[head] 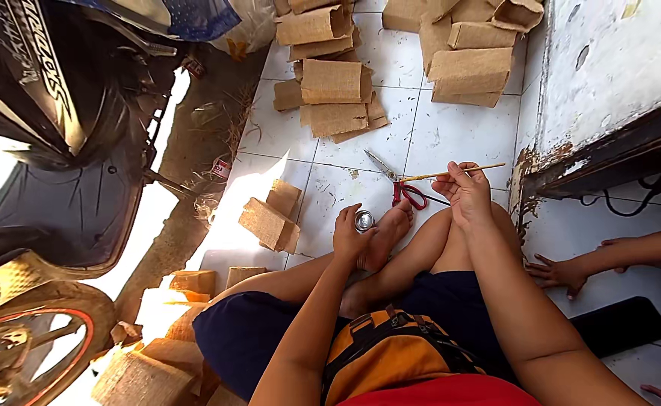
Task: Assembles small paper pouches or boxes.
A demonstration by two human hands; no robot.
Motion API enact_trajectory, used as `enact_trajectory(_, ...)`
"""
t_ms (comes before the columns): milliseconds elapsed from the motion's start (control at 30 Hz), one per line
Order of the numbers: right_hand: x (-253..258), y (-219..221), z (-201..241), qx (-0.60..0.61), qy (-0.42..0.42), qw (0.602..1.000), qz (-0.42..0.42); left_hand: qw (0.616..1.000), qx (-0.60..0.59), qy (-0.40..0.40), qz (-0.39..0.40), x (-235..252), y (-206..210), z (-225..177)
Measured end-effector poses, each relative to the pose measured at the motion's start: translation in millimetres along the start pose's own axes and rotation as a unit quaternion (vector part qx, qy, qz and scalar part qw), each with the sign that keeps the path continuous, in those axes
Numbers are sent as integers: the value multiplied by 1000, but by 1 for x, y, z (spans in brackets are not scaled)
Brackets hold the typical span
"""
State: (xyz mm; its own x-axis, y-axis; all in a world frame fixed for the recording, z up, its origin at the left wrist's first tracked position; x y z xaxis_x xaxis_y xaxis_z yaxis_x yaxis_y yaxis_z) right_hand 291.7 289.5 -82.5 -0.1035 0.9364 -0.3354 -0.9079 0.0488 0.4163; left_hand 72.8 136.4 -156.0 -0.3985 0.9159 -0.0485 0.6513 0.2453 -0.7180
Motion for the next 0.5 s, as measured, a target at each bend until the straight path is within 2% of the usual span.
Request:
enact_trajectory(67,-1,1,-1,-4,5,1000,-3,999,8,-38,26,6,1,0)
enact_trajectory(200,0,5,-1,-14,2,1000,7,996,-29,-74,30,13,2,1)
enact_trajectory(300,-10,12,-14,-105,-48,991,69,998,-13,-51,20,8,7,4)
enact_trajectory(400,-35,27,-29,-270,-116,935,198,998,-8,-56,7,5,10,7)
enact_trajectory(500,-49,36,-54,-403,-234,839,280,994,-21,-105,-11,6,12,11)
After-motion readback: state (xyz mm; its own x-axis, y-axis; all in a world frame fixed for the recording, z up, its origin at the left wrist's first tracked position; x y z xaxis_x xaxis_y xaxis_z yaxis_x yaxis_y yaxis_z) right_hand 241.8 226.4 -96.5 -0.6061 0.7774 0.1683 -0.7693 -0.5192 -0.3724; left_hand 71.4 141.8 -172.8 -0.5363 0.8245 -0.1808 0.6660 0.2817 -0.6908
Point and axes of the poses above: each hand's wrist, its own x-axis towards the middle knuckle, its own y-axis out of the palm, z = x × y, the point moved 2 cm from there along x, towards the middle knuckle
